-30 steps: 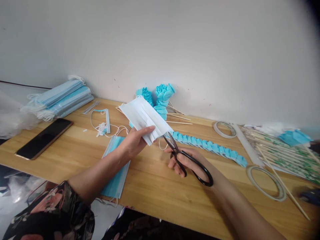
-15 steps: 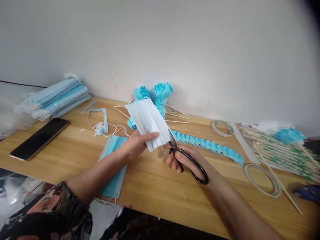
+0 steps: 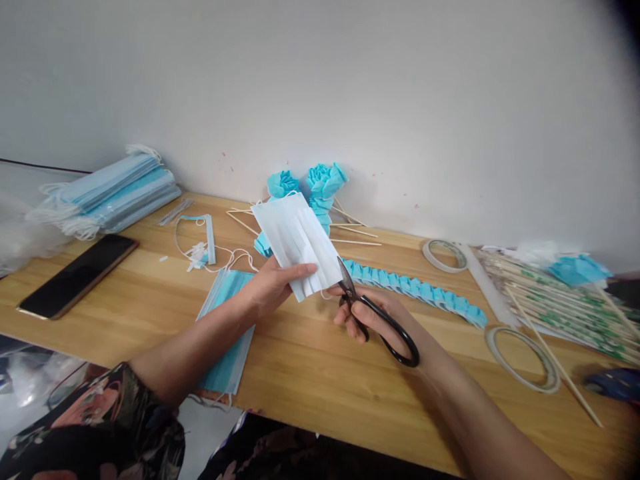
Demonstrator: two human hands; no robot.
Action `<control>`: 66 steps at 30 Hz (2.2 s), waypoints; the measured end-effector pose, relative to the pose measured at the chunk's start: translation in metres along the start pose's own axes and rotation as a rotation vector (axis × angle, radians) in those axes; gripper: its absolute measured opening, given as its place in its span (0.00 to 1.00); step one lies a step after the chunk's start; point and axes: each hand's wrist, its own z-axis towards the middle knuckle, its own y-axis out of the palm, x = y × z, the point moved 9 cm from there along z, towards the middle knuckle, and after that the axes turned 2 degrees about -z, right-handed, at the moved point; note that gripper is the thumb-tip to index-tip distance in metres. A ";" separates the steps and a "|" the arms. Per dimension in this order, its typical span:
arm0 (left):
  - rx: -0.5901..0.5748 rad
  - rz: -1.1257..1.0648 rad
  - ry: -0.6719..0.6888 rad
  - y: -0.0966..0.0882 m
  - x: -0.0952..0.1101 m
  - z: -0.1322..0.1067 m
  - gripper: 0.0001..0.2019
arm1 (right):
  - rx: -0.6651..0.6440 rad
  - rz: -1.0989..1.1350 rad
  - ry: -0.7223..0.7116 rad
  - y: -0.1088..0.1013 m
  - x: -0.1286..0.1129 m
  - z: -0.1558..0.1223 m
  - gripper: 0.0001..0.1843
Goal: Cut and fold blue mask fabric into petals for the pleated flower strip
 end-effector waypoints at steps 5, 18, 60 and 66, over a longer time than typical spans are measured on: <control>0.005 -0.003 -0.012 0.002 0.001 -0.001 0.32 | -0.006 0.002 -0.015 0.001 -0.003 -0.001 0.33; -0.006 0.008 0.003 0.001 0.000 0.000 0.31 | 0.009 -0.010 -0.027 0.000 0.000 0.000 0.34; 0.000 0.004 0.001 -0.001 -0.001 0.000 0.31 | 0.072 -0.197 -0.008 -0.001 -0.017 -0.003 0.27; 0.020 0.012 -0.006 -0.005 -0.003 0.000 0.26 | 0.093 -0.200 -0.002 -0.003 -0.016 -0.003 0.27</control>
